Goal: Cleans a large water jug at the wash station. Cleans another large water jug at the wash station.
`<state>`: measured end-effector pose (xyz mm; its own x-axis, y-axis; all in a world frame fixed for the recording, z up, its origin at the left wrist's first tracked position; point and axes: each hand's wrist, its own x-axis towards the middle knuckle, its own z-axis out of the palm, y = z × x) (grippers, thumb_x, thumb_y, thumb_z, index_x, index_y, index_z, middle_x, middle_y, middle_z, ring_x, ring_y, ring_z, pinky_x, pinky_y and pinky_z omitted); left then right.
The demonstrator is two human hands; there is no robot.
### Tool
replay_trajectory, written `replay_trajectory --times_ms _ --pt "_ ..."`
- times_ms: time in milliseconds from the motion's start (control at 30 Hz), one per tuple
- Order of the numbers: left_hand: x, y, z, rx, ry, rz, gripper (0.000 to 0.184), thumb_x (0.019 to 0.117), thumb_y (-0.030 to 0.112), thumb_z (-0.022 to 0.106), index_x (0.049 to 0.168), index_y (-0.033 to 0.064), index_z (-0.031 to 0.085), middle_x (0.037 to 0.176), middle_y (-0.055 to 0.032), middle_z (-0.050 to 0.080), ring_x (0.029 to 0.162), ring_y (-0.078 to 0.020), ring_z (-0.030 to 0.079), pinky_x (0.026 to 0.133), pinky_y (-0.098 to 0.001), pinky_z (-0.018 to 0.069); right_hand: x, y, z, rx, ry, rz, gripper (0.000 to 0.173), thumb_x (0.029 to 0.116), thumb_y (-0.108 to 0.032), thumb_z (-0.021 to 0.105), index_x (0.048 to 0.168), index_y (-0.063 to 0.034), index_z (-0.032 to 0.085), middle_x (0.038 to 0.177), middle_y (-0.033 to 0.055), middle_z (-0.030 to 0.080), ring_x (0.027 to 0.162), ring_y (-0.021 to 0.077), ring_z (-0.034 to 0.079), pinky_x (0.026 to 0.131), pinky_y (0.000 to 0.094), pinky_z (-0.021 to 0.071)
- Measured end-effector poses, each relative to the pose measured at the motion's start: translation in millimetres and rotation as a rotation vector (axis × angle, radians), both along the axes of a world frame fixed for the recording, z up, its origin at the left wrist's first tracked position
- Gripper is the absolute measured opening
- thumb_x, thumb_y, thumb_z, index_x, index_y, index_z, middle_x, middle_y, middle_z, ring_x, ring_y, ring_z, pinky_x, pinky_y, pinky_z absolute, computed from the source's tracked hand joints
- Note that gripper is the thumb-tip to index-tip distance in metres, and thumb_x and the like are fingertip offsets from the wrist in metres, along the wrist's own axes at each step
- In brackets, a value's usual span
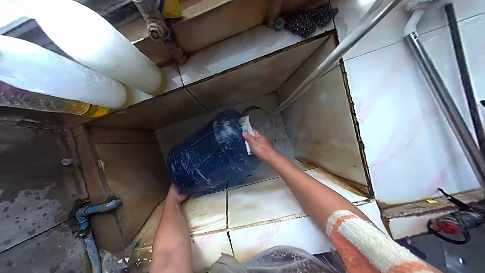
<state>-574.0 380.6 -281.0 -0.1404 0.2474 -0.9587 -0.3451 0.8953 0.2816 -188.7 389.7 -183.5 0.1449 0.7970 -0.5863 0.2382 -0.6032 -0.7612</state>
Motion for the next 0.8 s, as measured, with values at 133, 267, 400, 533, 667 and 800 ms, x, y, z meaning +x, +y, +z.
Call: replay_trajectory --times_ms 133,267,400,533,667,800 --pt "56.8 23.5 4.9 0.077 0.080 -0.088 0.037 0.1111 0.029 0.036 0.126 -0.0005 0.053 0.101 -0.0139 0.064 0.081 -0.0211 0.064 0.072 -0.0375 0.0563 -35.2 -21.7 76.9 0.623 -0.374 0.357 0.051 0.0972 -0.039 0.058 0.146 -0.0264 0.060 0.148 0.0188 0.054 0.136 0.0341 0.053 0.111 0.0632 0.0399" --pt "103.5 73.2 121.2 0.562 -0.024 -0.484 0.073 0.1059 0.063 0.026 0.151 0.0073 0.043 0.139 -0.0129 0.060 0.123 -0.0212 0.060 0.104 -0.0431 0.0502 -50.9 -47.2 81.7 0.785 -0.467 0.591 0.050 0.0984 -0.048 0.053 0.147 -0.0367 0.056 0.154 0.0171 0.051 0.149 0.0377 0.039 0.119 0.0710 0.0223" --pt "121.9 67.8 178.2 0.764 0.167 -0.709 0.107 0.0792 0.042 0.084 0.161 0.0134 0.022 0.143 -0.0188 0.056 0.123 -0.0298 0.062 0.099 -0.0513 0.0547 -38.8 -31.9 79.9 0.769 -0.513 0.657 0.049 0.0988 -0.053 0.055 0.146 -0.0396 0.057 0.159 0.0122 0.046 0.153 0.0403 0.030 0.117 0.0796 0.0104" --pt "136.6 30.6 172.7 0.797 0.237 -0.572 0.117 0.0715 0.030 0.090 0.163 0.0148 0.018 0.157 -0.0205 0.040 0.135 -0.0301 0.053 0.104 -0.0500 0.0523 -34.6 26.0 76.6 0.489 -0.854 0.397 0.063 0.1031 -0.050 0.037 0.163 -0.0284 0.032 0.171 0.0151 0.019 0.158 0.0423 0.010 0.116 0.0799 0.0024" --pt "139.3 27.9 167.3 0.792 0.333 -0.360 0.114 0.0796 0.039 0.085 0.163 0.0096 0.014 0.159 -0.0235 0.037 0.139 -0.0344 0.048 0.107 -0.0529 0.0486 -81.9 -7.0 87.0 0.643 -0.753 0.505 0.061 0.1063 -0.038 0.035 0.162 -0.0146 0.032 0.170 0.0149 0.023 0.157 0.0392 0.017 0.120 0.0737 0.0114" --pt "107.3 39.4 170.9 0.730 0.232 -0.381 0.092 0.0863 0.044 0.079 0.156 0.0062 0.031 0.135 -0.0191 0.061 0.116 -0.0281 0.066 0.096 -0.0481 0.0570 -71.4 -47.1 83.1 0.753 -0.641 0.523 0.050 0.1036 -0.036 0.046 0.152 -0.0244 0.053 0.162 0.0068 0.043 0.154 0.0387 0.029 0.116 0.0788 0.0131"
